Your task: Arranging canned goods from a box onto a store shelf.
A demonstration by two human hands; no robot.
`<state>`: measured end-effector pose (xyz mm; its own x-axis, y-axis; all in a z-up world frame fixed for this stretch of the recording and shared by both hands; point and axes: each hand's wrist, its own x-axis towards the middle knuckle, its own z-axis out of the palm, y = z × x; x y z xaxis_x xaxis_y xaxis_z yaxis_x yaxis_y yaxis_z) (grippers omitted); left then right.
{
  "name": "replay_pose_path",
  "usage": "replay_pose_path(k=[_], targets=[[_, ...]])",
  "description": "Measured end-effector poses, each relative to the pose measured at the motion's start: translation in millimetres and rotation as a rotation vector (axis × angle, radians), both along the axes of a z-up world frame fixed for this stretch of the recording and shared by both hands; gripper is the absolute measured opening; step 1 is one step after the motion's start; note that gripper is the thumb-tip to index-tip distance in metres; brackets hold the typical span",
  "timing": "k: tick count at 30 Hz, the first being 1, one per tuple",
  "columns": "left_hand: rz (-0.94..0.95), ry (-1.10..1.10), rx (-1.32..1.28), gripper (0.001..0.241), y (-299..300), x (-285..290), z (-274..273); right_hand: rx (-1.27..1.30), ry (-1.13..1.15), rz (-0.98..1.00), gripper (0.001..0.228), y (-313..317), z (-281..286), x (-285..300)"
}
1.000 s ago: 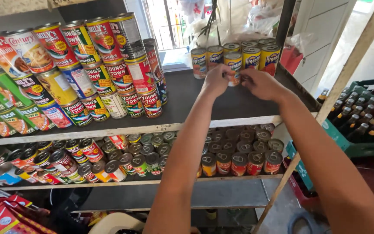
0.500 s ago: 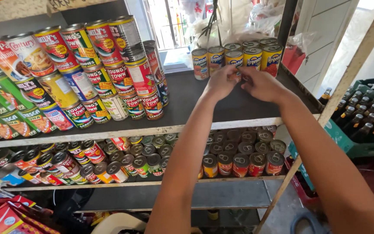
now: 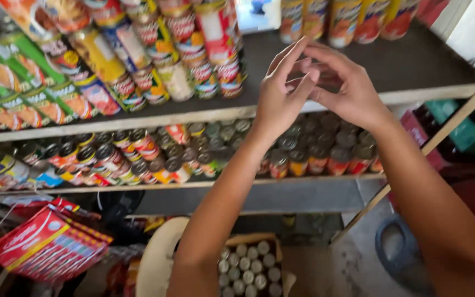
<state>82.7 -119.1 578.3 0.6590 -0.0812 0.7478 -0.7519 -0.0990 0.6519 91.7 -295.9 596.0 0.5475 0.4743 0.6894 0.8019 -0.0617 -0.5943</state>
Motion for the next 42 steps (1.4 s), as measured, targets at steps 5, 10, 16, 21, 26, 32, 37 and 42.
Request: replay_pose_path(k=[5, 10, 16, 21, 26, 32, 37, 42], targets=[[-0.049, 0.022, -0.056, 0.054, 66, -47, -50, 0.091, 0.096, 0.115, 0.058, 67, -35, -51], [-0.041, 0.101, -0.231, 0.04, 140, -108, -140, -0.015, 0.212, -0.11, 0.059, 152, -122, -95], [0.12, 0.411, -0.166, 0.032, 253, -125, -333, -0.04, 0.606, -0.025, 0.061, 260, -327, -113], [0.14, 0.637, 0.078, 0.02, 333, -110, -512, -0.098, 0.855, -0.064, 0.055, 332, -478, -135], [0.239, 0.936, 0.377, 0.019, 377, -138, -686, -0.108, 1.065, -0.113, 0.054, 378, -658, -162], [0.631, 1.054, 0.641, 0.054, 380, -200, -807, -0.251, 1.128, -0.171, 0.049, 405, -830, -192], [0.698, 1.088, 0.448, 0.069, 365, -218, -785, -0.318, 0.978, -0.139, 0.033, 410, -932, -215], [0.611, 1.195, 0.262, 0.063, 368, -218, -811, -0.318, 1.28, -0.223, 0.035, 406, -903, -211]])
